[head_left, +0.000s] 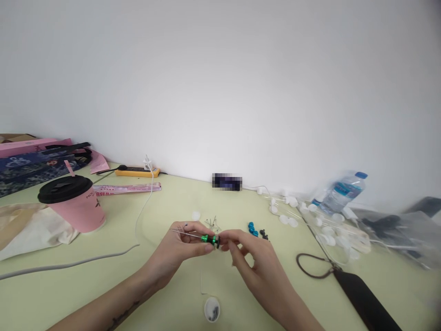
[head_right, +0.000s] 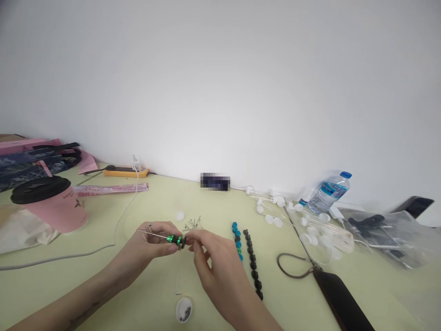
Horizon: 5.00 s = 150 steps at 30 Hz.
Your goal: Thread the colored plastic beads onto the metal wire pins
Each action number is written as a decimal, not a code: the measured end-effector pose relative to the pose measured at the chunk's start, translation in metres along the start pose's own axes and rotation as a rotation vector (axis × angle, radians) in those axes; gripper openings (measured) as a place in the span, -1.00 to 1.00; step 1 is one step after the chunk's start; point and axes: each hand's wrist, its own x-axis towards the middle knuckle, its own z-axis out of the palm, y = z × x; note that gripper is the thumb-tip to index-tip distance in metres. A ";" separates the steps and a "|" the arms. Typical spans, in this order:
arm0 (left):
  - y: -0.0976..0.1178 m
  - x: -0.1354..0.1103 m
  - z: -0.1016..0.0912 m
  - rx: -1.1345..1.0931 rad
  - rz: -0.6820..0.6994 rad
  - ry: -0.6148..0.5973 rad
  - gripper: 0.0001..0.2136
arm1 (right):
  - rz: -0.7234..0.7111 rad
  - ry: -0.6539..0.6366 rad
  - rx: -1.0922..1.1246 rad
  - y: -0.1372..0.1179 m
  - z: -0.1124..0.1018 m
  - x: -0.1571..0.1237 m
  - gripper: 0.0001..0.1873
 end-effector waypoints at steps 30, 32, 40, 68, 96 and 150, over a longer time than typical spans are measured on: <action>0.002 0.000 0.002 -0.015 -0.013 0.007 -0.86 | 0.011 -0.042 -0.009 0.002 0.009 0.003 -0.75; 0.002 0.000 0.002 -0.026 -0.020 0.005 -0.86 | 0.017 -0.037 -0.037 0.002 0.010 0.003 -0.82; 0.000 0.000 0.002 -0.031 -0.034 0.008 -0.86 | 0.023 -0.046 -0.084 0.002 0.008 0.004 -0.83; 0.001 0.001 0.001 -0.013 -0.004 -0.003 -0.88 | -0.002 -0.041 -0.006 -0.004 -0.001 -0.004 -0.71; -0.002 0.001 0.000 -0.030 -0.014 0.007 -0.87 | -0.046 -0.022 0.020 0.000 -0.003 -0.005 -0.65; 0.001 0.001 0.002 0.011 0.014 0.021 -0.89 | 0.001 -0.058 0.164 0.005 -0.001 -0.004 -0.38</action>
